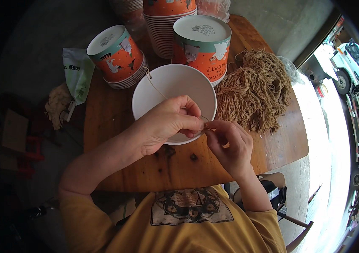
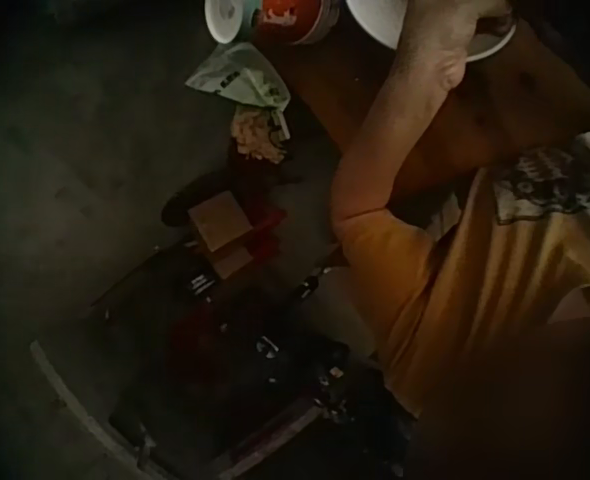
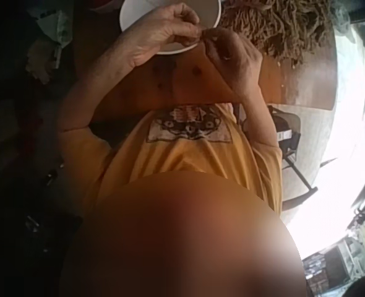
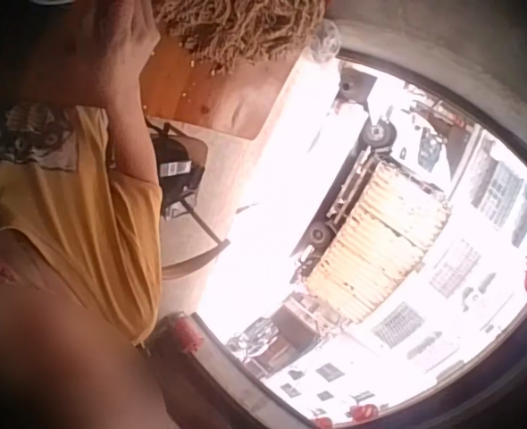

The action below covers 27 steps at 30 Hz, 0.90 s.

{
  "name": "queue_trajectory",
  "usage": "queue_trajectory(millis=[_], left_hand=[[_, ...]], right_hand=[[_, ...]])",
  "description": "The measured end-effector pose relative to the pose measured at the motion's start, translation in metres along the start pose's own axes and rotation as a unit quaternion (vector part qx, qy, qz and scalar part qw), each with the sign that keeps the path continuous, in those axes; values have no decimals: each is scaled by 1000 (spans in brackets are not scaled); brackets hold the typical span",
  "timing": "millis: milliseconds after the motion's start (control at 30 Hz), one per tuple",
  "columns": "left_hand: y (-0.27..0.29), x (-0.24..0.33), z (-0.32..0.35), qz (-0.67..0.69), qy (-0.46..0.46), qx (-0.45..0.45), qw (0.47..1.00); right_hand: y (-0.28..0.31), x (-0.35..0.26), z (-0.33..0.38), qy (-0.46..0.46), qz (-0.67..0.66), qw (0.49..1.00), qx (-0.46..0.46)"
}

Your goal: Tying thin strings onto the rims of paper buckets at a workshop table.

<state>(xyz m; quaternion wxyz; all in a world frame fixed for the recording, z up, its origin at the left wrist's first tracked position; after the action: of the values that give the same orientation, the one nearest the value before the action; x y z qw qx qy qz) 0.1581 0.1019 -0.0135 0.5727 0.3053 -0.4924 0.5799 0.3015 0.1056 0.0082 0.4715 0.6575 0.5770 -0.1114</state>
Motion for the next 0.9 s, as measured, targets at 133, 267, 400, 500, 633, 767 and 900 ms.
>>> queue_trajectory(millis=[133,267,400,500,633,767,900], left_hand=[[-1,1,0,9,-7,22,1000],[0,-1,0,21,6,22,1000],[1,-2,-1,35,12,16,999],[2,-3,-1,37,11,12,999],[3,-2,-2,38,6,4,999],[2,-2,-2,36,8,5,999],[2,-2,-2,29,9,9,1000]], right_hand=[[-2,2,0,9,-1,1000,4],[-14,37,7,-215,-281,935,-18],[-8,35,7,-172,-209,963,-7],[-4,23,4,-114,-106,988,-15],[2,1,-6,40,11,999,-10],[3,-13,-8,124,106,986,-44],[-5,5,-4,6,17,999,-50]])
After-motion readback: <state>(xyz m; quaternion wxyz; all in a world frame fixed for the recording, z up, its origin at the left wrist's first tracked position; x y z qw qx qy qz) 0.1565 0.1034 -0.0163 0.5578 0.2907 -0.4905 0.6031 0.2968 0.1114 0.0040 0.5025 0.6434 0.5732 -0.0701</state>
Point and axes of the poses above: each hand's wrist, its own z-axis away from the middle knuckle, its own y-axis out of the back of the hand, x = y × z, the point moved 7 cm from there along -z, towards the middle knuckle, and after that the axes turned 5 degrees about -y, right-handed, at the moved point
